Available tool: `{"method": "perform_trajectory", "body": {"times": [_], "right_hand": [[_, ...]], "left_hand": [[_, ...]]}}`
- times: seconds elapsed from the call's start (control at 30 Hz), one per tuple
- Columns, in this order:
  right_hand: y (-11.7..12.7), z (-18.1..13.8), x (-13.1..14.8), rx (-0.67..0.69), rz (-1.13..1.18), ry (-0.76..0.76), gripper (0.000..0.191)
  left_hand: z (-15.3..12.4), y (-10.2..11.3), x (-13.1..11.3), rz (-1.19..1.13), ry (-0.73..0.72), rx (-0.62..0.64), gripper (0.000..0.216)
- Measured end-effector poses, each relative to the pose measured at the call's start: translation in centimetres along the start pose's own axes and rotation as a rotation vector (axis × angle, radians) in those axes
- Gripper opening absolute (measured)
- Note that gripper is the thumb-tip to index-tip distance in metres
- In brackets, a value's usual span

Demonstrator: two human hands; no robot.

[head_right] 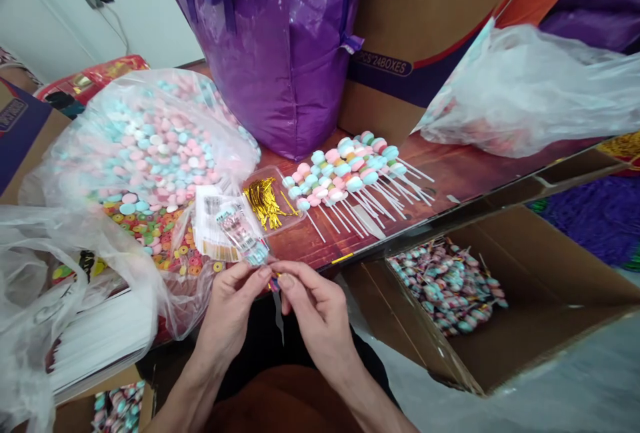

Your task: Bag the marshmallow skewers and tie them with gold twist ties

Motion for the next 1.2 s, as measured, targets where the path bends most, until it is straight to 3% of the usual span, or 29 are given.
{"method": "perform_trajectory", "body": {"times": [0.1, 0.17, 0.27, 0.37, 0.43, 0.53, 0.63, 0.67, 0.8, 0.87, 0.97, 1.1, 1.2], "right_hand": [[1.0, -1.6, -2.6, -0.032, 0.103, -0.156, 0.020], [3.7, -2.6, -4.0, -0.210, 0.172, -0.191, 0.017], [9.4, -3.9, -6.3, -0.551, 0.381, -0.197, 0.017], [13.8, -4.6, -9.3, -0.762, 0.535, -0.316, 0.023], [14.7, -4.7, -10.5, -0.805, 0.490, -0.380, 0.026], [12.4, -4.0, -9.8, -0.712, 0.356, -0.326, 0.026], [6.6, -2.1, -7.0, -0.444, 0.153, -0.211, 0.021], [4.4, -1.3, -6.1, -0.328, 0.097, -0.191, 0.020], [-1.3, 1.5, -3.1, -0.128, 0.116, -0.109, 0.027], [-2.2, 2.6, -2.2, -0.135, 0.124, -0.065, 0.016], [-2.0, 3.3, -1.8, -0.218, 0.129, -0.043, 0.019], [-2.1, 3.3, -2.8, -0.182, 0.238, -0.132, 0.024], [-2.1, 3.1, -3.1, -0.148, 0.233, -0.136, 0.027]], "left_hand": [[0.7, -0.7, -0.4, 0.189, -0.123, 0.053, 0.018], [1.4, -0.4, -0.9, 0.371, -0.256, 0.046, 0.009], [2.9, 2.3, -2.0, 0.688, -0.434, -0.195, 0.016], [4.8, 4.4, -2.0, 0.982, -0.426, -0.284, 0.019], [5.7, 5.2, -1.8, 1.073, -0.416, -0.275, 0.009], [6.1, 6.2, -1.9, 0.973, -0.424, -0.318, 0.014], [5.0, 6.5, -2.4, 0.669, -0.446, -0.361, 0.014], [4.5, 6.1, -2.6, 0.589, -0.459, -0.357, 0.014], [1.9, 3.1, -3.3, 0.515, -0.557, -0.286, 0.011], [0.8, 2.1, -3.2, 0.446, -0.587, -0.314, 0.009], [0.6, 2.5, -1.2, 0.077, -0.402, -0.423, 0.020], [1.6, 0.7, 2.3, -0.418, 0.003, -0.257, 0.030], [1.9, 0.2, 2.6, -0.595, 0.091, -0.266, 0.032]]}}
Point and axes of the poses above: each hand's wrist, its own z-axis towards the middle knuckle, its own y-axis out of the back of the hand, x = y × z, the point moved 7 cm from there along z, towards the middle knuckle, and after that the axes turned 9 degrees about -z, right-handed, at the moved point
